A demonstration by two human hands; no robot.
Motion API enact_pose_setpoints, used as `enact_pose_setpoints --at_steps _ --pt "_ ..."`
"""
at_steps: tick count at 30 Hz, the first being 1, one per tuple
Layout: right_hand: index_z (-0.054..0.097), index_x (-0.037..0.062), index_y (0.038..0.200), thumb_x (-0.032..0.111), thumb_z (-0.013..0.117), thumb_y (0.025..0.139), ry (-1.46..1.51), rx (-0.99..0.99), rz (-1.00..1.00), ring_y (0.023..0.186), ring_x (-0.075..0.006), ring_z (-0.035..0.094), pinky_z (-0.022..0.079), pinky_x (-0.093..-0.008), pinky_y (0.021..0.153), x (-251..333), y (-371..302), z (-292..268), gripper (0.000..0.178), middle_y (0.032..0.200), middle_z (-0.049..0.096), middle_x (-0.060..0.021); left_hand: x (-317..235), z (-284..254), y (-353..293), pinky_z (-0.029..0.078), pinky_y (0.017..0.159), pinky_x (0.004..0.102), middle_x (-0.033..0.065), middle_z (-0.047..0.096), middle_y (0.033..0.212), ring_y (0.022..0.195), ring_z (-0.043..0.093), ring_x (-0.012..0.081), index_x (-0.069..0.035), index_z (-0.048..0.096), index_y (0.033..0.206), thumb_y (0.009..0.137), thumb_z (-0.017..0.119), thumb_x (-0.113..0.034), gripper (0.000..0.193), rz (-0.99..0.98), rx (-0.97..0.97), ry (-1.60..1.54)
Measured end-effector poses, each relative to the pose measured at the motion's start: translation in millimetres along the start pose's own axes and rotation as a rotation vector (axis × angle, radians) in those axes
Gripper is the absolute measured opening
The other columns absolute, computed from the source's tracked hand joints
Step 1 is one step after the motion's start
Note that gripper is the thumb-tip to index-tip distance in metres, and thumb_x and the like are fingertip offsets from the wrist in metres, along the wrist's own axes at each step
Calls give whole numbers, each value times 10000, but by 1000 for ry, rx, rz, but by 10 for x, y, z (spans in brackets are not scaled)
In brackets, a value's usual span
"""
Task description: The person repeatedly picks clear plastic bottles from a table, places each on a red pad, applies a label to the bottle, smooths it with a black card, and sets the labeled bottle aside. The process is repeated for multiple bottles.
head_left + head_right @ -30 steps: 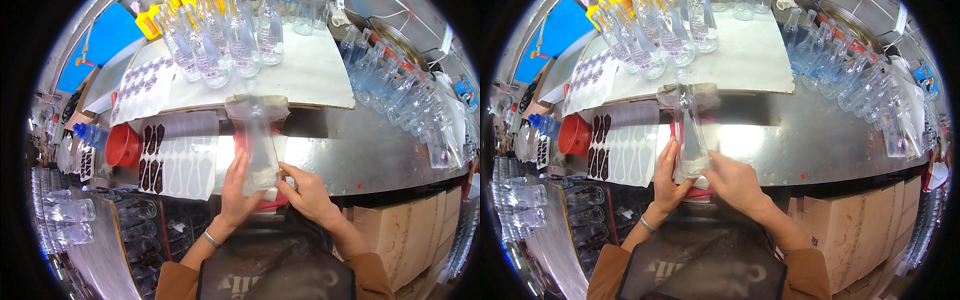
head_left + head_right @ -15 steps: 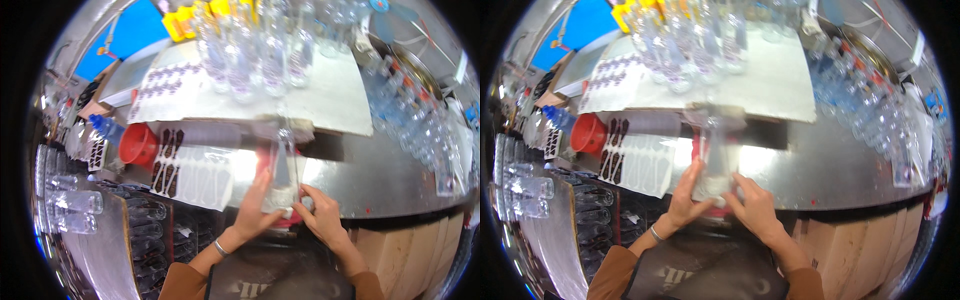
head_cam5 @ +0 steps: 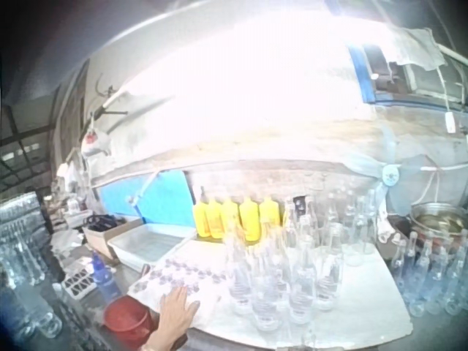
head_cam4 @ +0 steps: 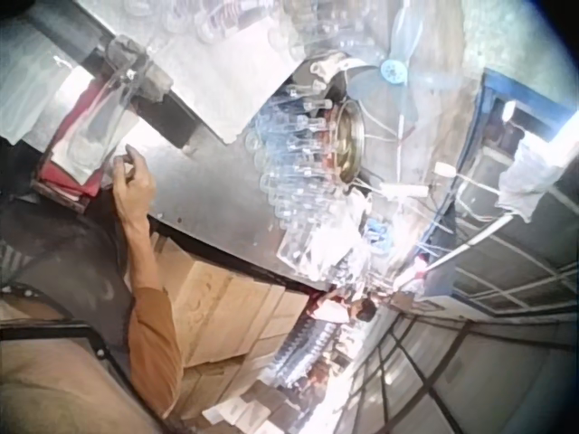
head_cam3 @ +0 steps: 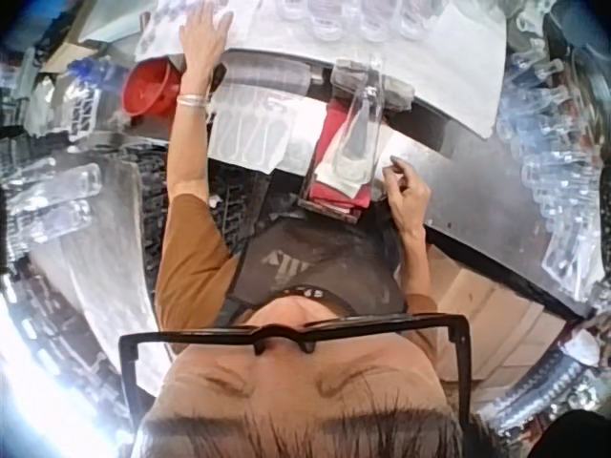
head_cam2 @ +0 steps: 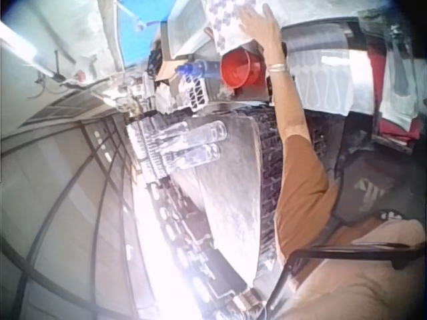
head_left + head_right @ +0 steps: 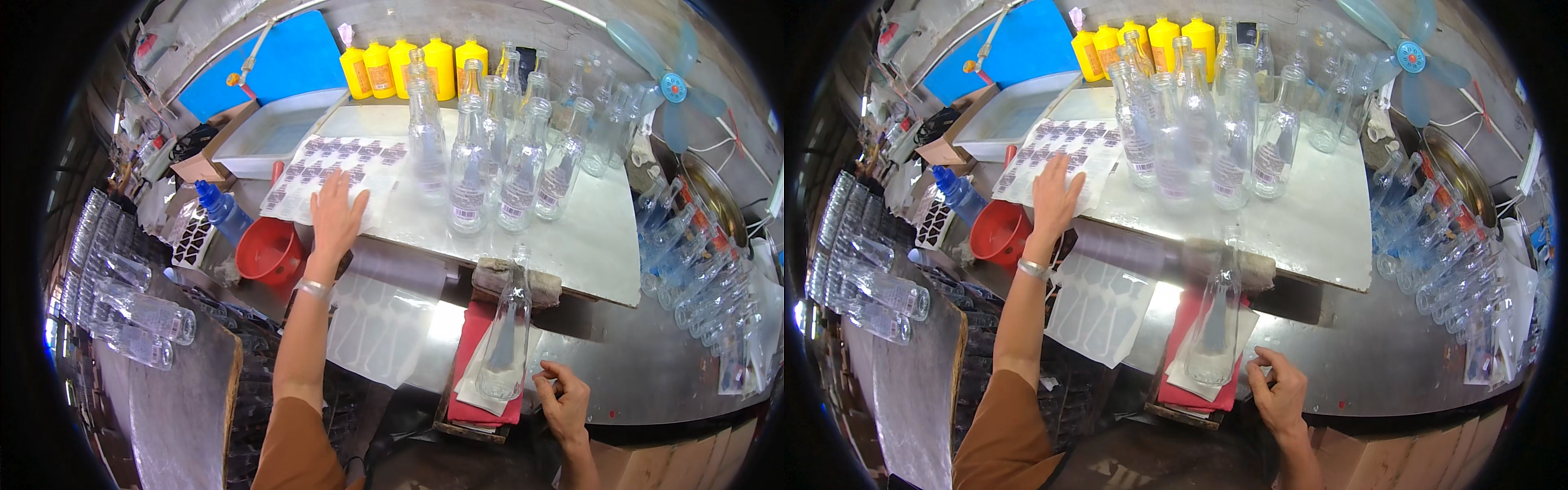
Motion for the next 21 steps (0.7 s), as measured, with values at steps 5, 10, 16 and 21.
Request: enact_pose_setpoints --at_steps 5,10,16,21 --pt "698 -36 1116 61 719 881 30 -47 -20 555 -52 500 434 -232 544 -45 36 28 256 849 734 -88 -105 106 -55 301 1125 611 184 584 1379 1329 494 343 -5 608 1329 956 642 -384 533 -24 162 139" --pt "701 -34 1107 42 712 880 11 -52 36 561 -48 502 429 -226 548 -134 -2 -31 240 834 729 -81 -464 -250 -615 345 1117 534 157 609 1346 1281 518 357 -16 620 1301 909 705 -316 501 95 96 58" --pt "697 -28 1124 40 721 865 22 -34 -19 551 -64 522 446 -231 550 -49 -47 -61 270 850 732 -84 -66 -329 -624 434 1009 423 115 690 1182 1127 616 321 -30 685 1157 838 719 -66 322 248 -63 -144" --pt "598 -22 1328 77 797 808 85 162 28 551 -45 511 450 -215 545 -23 -175 -20 566 901 724 -63 -296 -341 -826 476 722 271 1 709 854 787 630 108 11 720 1004 922 678 -44 107 -107 17 -638"
Point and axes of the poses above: each hand's wrist, its own y-axis towards the middle knuckle, its own z-axis out of the palm, x = y × z, the point moved 4 cm from there along y, towards the middle knuckle
